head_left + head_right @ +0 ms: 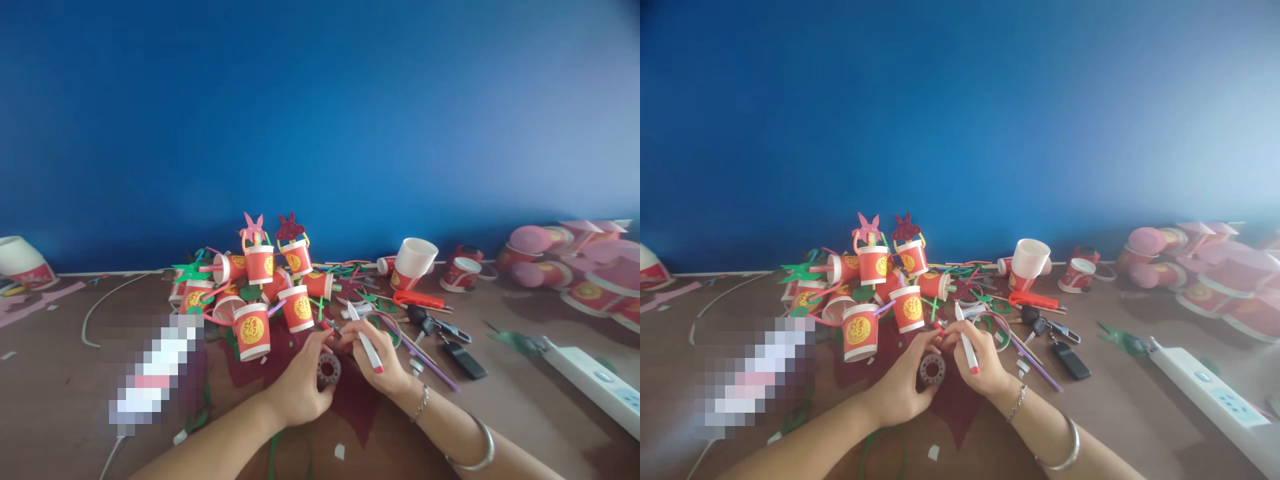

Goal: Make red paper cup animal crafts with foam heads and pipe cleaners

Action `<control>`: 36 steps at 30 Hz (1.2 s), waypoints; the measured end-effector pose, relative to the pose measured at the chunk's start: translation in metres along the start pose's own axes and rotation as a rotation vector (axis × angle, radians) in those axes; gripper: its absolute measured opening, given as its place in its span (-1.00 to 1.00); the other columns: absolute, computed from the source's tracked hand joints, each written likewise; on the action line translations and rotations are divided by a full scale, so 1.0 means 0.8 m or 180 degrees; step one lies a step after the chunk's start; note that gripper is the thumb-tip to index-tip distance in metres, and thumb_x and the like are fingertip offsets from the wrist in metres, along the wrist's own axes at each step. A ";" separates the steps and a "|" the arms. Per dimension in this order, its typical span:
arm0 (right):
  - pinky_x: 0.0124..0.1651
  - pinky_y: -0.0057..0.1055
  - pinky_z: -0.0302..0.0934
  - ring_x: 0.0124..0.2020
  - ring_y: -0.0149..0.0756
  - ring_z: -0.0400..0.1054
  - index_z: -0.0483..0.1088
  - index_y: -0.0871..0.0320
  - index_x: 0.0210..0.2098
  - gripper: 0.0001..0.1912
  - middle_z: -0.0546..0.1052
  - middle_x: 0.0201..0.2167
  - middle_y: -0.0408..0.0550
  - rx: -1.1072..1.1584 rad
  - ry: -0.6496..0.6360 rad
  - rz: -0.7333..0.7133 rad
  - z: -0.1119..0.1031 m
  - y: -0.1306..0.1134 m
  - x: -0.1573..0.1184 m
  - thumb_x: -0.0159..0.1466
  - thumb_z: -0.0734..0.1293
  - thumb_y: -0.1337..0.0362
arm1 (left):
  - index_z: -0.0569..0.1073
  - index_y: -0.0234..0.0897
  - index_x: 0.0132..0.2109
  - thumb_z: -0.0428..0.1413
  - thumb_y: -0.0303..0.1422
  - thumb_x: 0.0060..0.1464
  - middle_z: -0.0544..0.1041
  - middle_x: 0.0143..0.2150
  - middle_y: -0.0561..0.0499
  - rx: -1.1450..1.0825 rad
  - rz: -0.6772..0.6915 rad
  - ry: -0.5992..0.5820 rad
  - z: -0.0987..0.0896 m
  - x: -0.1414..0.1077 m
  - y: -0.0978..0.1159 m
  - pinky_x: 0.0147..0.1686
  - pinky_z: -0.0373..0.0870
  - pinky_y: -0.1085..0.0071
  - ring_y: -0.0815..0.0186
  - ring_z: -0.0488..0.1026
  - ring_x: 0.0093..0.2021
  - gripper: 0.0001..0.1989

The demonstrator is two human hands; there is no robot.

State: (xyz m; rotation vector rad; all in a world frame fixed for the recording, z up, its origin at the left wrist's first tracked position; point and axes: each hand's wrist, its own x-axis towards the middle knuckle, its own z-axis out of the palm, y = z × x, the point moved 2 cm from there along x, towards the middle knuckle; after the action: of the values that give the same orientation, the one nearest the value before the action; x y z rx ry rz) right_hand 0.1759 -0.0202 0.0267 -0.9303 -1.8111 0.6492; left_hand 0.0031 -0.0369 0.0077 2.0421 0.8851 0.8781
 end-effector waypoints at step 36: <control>-0.04 -0.28 0.28 -0.10 -0.16 0.39 0.18 0.12 0.03 -0.44 0.47 -0.13 0.05 -0.0694 -0.1487 -0.0534 0.017 -0.030 -0.004 0.02 0.32 0.40 | 0.34 -0.27 -0.14 0.02 -0.49 -0.03 0.44 -0.19 -0.05 -0.1964 -0.1015 0.0966 -0.009 0.022 -0.019 -0.10 0.37 0.27 0.27 0.44 -0.17 -0.75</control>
State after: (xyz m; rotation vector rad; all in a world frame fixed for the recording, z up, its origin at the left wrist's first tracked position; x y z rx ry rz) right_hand 0.1568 -0.0365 0.0382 -0.7974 -2.3863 0.6046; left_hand 0.0021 -0.0127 0.0042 1.2233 0.9222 1.1255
